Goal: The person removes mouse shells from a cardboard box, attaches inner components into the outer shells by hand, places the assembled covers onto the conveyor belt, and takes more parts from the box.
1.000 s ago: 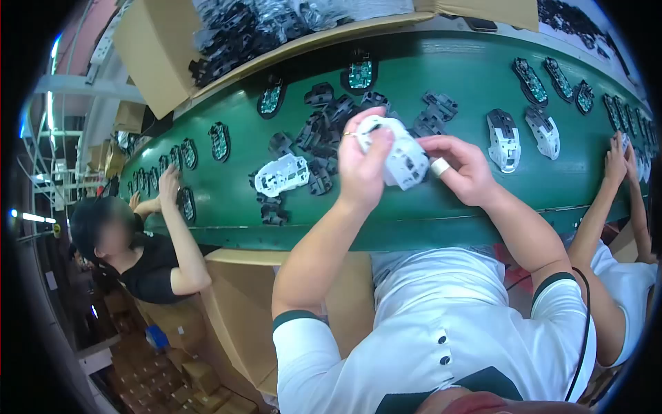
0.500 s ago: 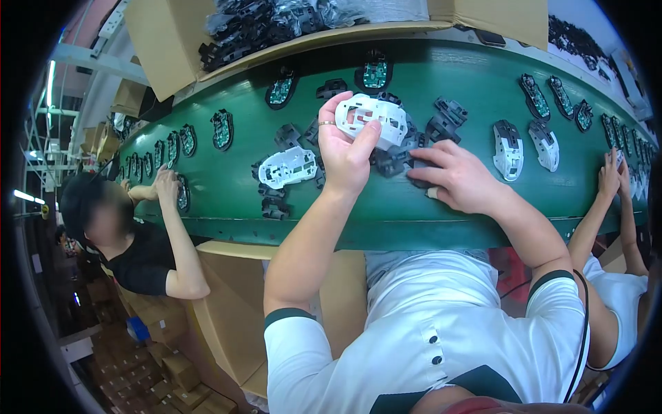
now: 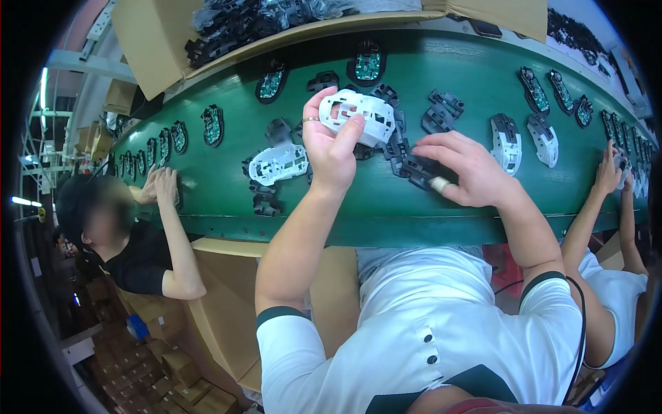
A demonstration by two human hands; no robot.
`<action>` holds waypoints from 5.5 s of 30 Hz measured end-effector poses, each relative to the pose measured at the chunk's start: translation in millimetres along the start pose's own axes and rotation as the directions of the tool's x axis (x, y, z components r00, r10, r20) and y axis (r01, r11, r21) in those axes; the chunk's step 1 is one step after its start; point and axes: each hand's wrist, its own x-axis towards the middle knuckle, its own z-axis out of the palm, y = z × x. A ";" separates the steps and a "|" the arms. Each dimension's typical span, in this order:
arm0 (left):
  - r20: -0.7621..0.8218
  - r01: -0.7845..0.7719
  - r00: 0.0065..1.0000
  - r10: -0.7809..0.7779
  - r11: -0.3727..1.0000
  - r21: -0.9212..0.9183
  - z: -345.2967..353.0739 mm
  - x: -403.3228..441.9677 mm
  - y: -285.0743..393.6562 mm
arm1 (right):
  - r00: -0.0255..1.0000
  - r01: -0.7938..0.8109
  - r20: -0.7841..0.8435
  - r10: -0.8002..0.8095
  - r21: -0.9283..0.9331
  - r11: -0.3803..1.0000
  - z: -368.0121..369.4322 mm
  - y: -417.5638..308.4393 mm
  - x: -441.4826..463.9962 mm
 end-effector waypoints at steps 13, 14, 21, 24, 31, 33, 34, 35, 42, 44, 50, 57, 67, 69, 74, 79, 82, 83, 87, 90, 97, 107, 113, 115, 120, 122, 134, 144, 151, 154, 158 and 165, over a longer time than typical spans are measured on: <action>0.011 0.085 0.996 -0.086 0.996 0.040 -5.3 -0.9 1.4 | 0.995 0.057 0.086 -0.047 -0.121 0.991 -19.3 1.1 -1.8; 0.016 0.100 0.995 -0.101 0.995 0.028 -5.6 -1.2 2.3 | 0.995 0.052 0.092 -0.037 -0.159 0.986 -21.9 -1.1 -2.9; 0.073 0.141 0.987 -0.142 0.990 0.014 -5.8 -1.2 6.3 | 0.932 -0.343 0.024 0.362 -0.267 0.901 -16.6 -10.4 -5.4; 0.061 0.108 0.992 -0.106 0.994 -0.021 -5.7 -2.7 3.6 | 0.929 -0.353 0.006 0.369 -0.277 0.894 -5.7 -9.7 -3.3; 0.174 0.275 0.955 -0.239 0.934 -0.228 -4.1 -3.6 8.9 | 0.930 -0.360 -0.088 0.356 -0.031 0.933 -15.2 -3.1 -3.7; 0.215 0.302 0.944 -0.251 0.918 -0.255 -6.7 -5.0 5.1 | 0.879 -0.234 -0.239 0.412 0.538 0.810 -9.3 2.6 1.5; 0.229 0.305 0.941 -0.247 0.915 -0.264 -3.8 -7.2 5.4 | 0.871 -0.118 -0.231 0.434 0.759 0.641 1.8 8.6 1.7; 0.245 0.307 0.939 -0.243 0.911 -0.273 -1.1 -9.3 5.6 | 0.866 0.014 -0.221 0.450 0.908 0.418 12.6 13.8 2.6; 0.342 0.267 0.918 -0.200 0.950 -0.160 -2.9 -17.7 2.8 | 0.860 0.111 -0.307 0.407 0.892 0.439 42.1 6.6 6.7; 0.357 0.228 0.920 -0.163 0.963 -0.145 -2.2 -20.8 3.0 | 0.850 0.133 -0.343 0.401 0.875 0.466 44.3 3.4 6.7; 0.405 0.168 0.903 -0.148 0.986 -0.014 -3.3 -24.8 2.8 | 0.810 0.020 -0.357 0.465 0.810 0.586 53.1 -2.5 11.2; 0.470 0.135 0.868 -0.160 0.987 0.085 -2.5 -32.0 -5.2 | 0.787 -0.065 -0.256 0.562 0.870 0.488 52.3 -4.1 14.5; 0.561 -0.482 0.779 0.282 0.840 0.247 8.2 -29.8 18.5 | 0.940 -0.125 0.061 0.335 0.977 0.174 46.0 -4.1 13.5; 0.474 -0.252 0.849 0.232 0.968 -0.023 12.8 -41.4 2.1 | 0.928 -0.133 0.073 0.365 0.981 0.141 53.3 -9.1 14.6; 0.405 -0.361 0.870 0.281 0.922 0.137 16.2 -48.8 -4.7 | 0.919 -0.087 -0.105 0.381 0.887 0.454 54.6 -14.0 12.9; 0.414 -0.368 0.860 0.299 0.925 0.096 20.9 -33.0 -2.5 | 0.892 -0.049 -0.227 0.392 0.812 0.582 65.6 3.4 4.2; 0.463 -0.755 0.654 0.598 0.544 0.365 13.0 -15.1 23.0 | 0.898 0.041 -0.337 0.284 0.706 0.707 66.7 18.3 3.6; 0.529 -0.803 0.596 0.604 0.454 0.387 7.2 -13.1 17.5 | 0.890 0.051 -0.377 0.259 0.644 0.763 66.8 18.1 2.6; 0.602 -0.809 0.545 0.584 0.177 0.561 18.2 -28.2 29.2 | 0.885 0.087 -0.448 0.124 0.421 0.903 68.3 14.6 5.6; 0.582 -0.727 0.640 0.503 0.150 0.670 17.7 -28.7 38.4 | 0.887 0.113 -0.462 -0.009 0.197 0.974 46.0 3.2 13.7; 0.317 -0.319 0.929 0.189 0.845 0.429 7.7 -28.1 -5.0 | 0.858 0.044 -0.405 0.317 0.672 0.739 55.1 11.8 8.6; 0.311 -0.458 0.888 0.338 0.690 0.560 7.3 -30.6 -2.7 | 0.896 0.059 -0.360 0.261 0.678 0.733 63.4 -2.6 12.2; 0.282 -0.447 0.895 0.347 0.718 0.534 4.9 -26.6 -3.9 | 0.901 0.024 -0.311 0.304 0.733 0.680 67.4 -1.8 16.3; 0.270 -0.448 0.894 0.358 0.708 0.547 6.4 -25.9 -8.8 | 0.892 -0.036 -0.292 0.346 0.716 0.697 65.8 -1.7 15.3; 0.293 -0.430 0.902 0.317 0.726 0.537 2.0 -23.3 -14.9 | 0.872 0.011 -0.349 0.342 0.713 0.701 76.3 6.9 13.9; 0.300 -0.461 0.887 0.351 0.704 0.540 -3.9 -23.4 -12.0 | 0.868 0.052 -0.391 0.306 0.685 0.726 77.0 5.9 18.7; 0.495 -0.731 0.681 0.540 0.460 0.505 -0.2 -28.6 6.4 | 0.886 0.226 -0.398 0.239 0.820 0.526 72.6 -20.4 36.7; 0.523 -0.714 0.699 0.487 0.503 0.487 -7.9 -27.8 11.1 | 0.912 0.186 -0.341 0.230 0.841 0.507 67.8 -16.4 33.0; 0.560 -0.680 0.725 0.401 0.546 0.490 -3.9 -36.9 16.8 | 0.869 -0.082 -0.254 0.425 0.772 0.631 1.1 -25.1 7.4; 0.609 -0.639 0.745 0.273 0.556 0.532 -1.6 -41.9 14.8 | 0.756 -0.426 -0.176 0.630 0.598 0.679 -23.2 21.3 -30.8; 0.664 -0.597 0.735 0.141 0.600 0.533 -1.4 -52.6 4.9 | 0.605 -0.742 -0.160 0.780 0.241 0.626 -33.5 26.9 -34.6; 0.737 -0.656 0.669 0.102 0.548 0.519 -2.2 -57.2 8.4 | 0.425 -0.904 -0.414 0.805 -0.239 0.354 -46.5 35.9 -19.9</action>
